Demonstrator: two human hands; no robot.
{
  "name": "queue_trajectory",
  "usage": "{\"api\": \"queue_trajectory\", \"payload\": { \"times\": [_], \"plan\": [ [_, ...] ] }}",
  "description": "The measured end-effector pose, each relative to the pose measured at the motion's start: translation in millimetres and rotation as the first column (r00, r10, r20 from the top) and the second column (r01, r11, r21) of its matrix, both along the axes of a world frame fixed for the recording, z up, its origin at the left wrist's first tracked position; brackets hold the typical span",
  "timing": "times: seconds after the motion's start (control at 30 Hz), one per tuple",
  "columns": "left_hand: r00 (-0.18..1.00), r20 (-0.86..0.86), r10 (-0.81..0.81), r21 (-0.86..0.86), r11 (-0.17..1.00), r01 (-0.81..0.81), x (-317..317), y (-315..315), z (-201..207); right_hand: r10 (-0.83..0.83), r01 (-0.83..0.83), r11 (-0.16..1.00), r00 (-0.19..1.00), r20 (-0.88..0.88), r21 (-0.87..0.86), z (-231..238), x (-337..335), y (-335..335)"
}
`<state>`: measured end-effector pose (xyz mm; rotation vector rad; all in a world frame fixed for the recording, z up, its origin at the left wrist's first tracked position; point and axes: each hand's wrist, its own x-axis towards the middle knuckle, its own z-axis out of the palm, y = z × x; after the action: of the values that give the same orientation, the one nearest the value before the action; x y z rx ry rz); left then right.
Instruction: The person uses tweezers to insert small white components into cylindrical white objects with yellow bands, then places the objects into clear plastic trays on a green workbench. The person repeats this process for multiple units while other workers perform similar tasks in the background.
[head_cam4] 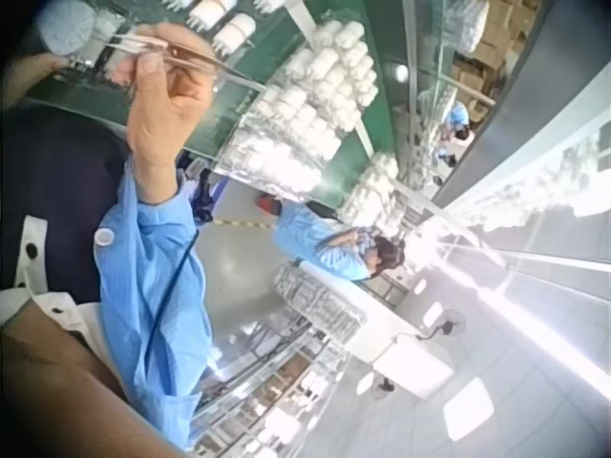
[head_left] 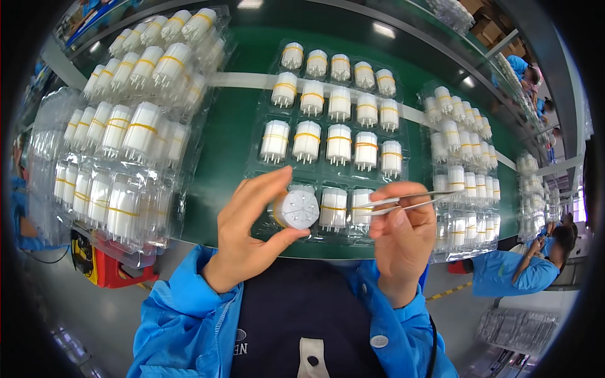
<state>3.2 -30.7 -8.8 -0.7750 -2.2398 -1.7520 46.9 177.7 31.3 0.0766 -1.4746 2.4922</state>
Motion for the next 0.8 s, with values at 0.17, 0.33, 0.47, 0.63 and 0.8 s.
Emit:
{"api": "queue_trajectory", "payload": {
  "times": [0.17, 0.33, 0.47, 0.63, 0.8],
  "plan": [
    [0.997, -0.057, -0.058, -0.027, 0.998, 0.057, -6, 5, 10, 0.099, -0.081, 0.985, 0.988, -0.119, 0.152, 5, -11, -18],
    [0.994, -0.111, -0.024, -0.033, 0.999, 0.020, -5, 3, 14, 0.123, -0.085, 0.871, 0.991, -0.047, 0.484, 9, -9, -15],
    [0.999, -0.034, -0.035, 0.128, 0.991, 0.039, 0, 7, 5, 0.063, -0.008, 0.915, 0.990, -0.123, 0.404, 13, -7, -21],
    [0.992, 0.008, -0.123, 0.140, 0.983, 0.121, 3, 5, 2, 0.106, -0.009, 0.872, 0.980, -0.171, 0.489, 12, -11, -24],
    [0.988, 0.019, -0.155, 0.162, 0.975, 0.150, 4, 3, 2, 0.084, 0.003, 0.884, 0.983, -0.165, 0.467, 5, -10, -27]
  ]
}}
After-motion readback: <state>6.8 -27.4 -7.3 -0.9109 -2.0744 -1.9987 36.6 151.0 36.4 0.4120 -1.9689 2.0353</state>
